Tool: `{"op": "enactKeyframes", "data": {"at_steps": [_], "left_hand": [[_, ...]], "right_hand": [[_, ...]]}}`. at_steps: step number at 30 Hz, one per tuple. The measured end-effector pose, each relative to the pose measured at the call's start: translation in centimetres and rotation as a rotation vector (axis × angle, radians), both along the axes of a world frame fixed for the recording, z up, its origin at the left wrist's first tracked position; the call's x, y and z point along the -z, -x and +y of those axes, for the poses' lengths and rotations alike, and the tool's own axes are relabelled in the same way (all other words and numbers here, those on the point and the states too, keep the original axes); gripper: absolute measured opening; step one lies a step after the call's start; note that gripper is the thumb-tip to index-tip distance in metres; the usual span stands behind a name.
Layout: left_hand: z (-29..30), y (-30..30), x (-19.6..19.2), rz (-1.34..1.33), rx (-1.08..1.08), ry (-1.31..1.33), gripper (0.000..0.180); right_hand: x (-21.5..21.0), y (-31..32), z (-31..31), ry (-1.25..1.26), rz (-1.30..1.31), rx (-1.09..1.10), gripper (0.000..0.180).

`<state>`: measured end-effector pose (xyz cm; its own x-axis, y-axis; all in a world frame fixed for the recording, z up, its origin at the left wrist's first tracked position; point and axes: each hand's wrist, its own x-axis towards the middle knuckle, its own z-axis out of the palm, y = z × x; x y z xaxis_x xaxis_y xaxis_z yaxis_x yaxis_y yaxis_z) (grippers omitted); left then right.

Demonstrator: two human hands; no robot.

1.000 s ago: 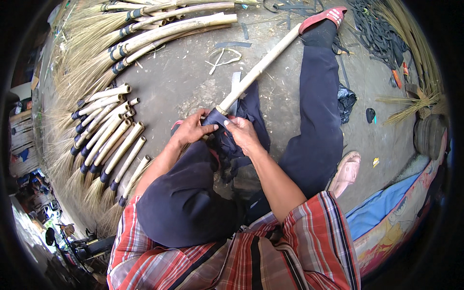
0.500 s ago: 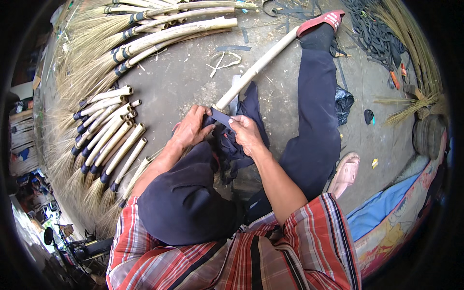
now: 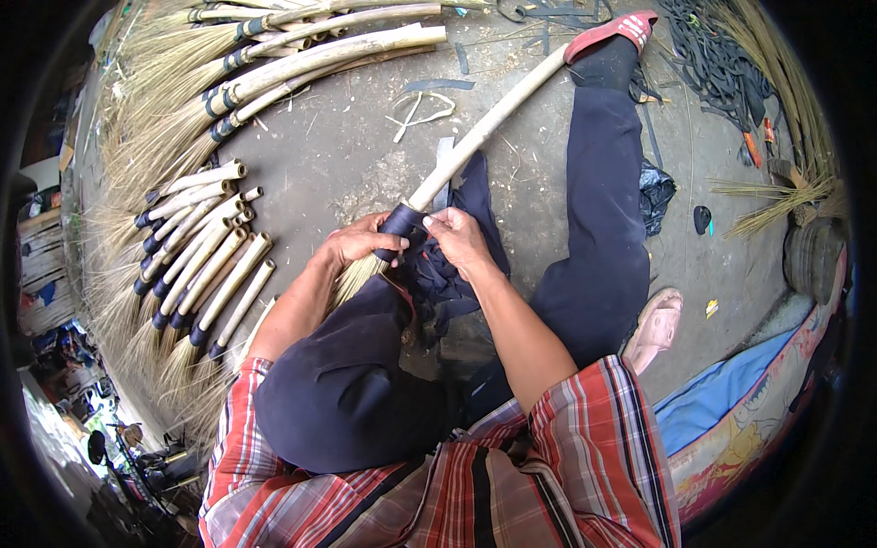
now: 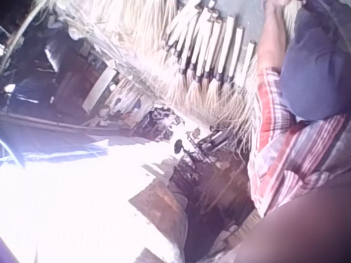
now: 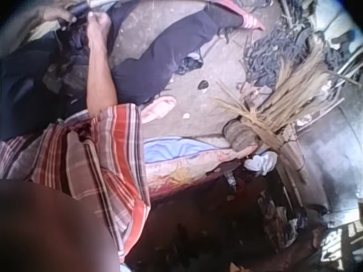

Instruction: The person sits on the floor and wraps a dark fabric strip around the junction of a broom's bristles and handle. They use a knife to cut the strip and a hammer to tap it into place, repeating the process to secure the binding.

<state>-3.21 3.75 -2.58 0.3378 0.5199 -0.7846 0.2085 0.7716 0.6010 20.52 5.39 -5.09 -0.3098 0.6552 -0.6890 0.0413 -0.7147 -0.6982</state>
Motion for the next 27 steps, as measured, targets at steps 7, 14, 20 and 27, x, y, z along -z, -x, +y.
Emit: {"op": "enactKeyframes", "data": {"at_steps": [7, 14, 20, 27], "left_hand": [[-2.0, -4.3, -2.3, 1.097, 0.294, -0.696, 0.083], [-0.9, -2.9, -3.1, 0.869, 0.279, -0.387, 0.065], [-1.3, -2.9, -2.2, 0.935, 0.274, -0.569, 0.069], [-0.7, -2.0, -2.4, 0.396, 0.110, -0.145, 0.070]], "right_hand": [[0.8, 1.9, 0.4, 0.012, -0.108, -0.070, 0.024], [0.1, -0.9, -0.1, 0.056, 0.017, 0.002, 0.016], [0.9, -0.8, -0.8, -0.037, -0.023, -0.050, 0.015], [1.4, 0.6, -0.1, -0.040, -0.040, -0.073, 0.021]]}}
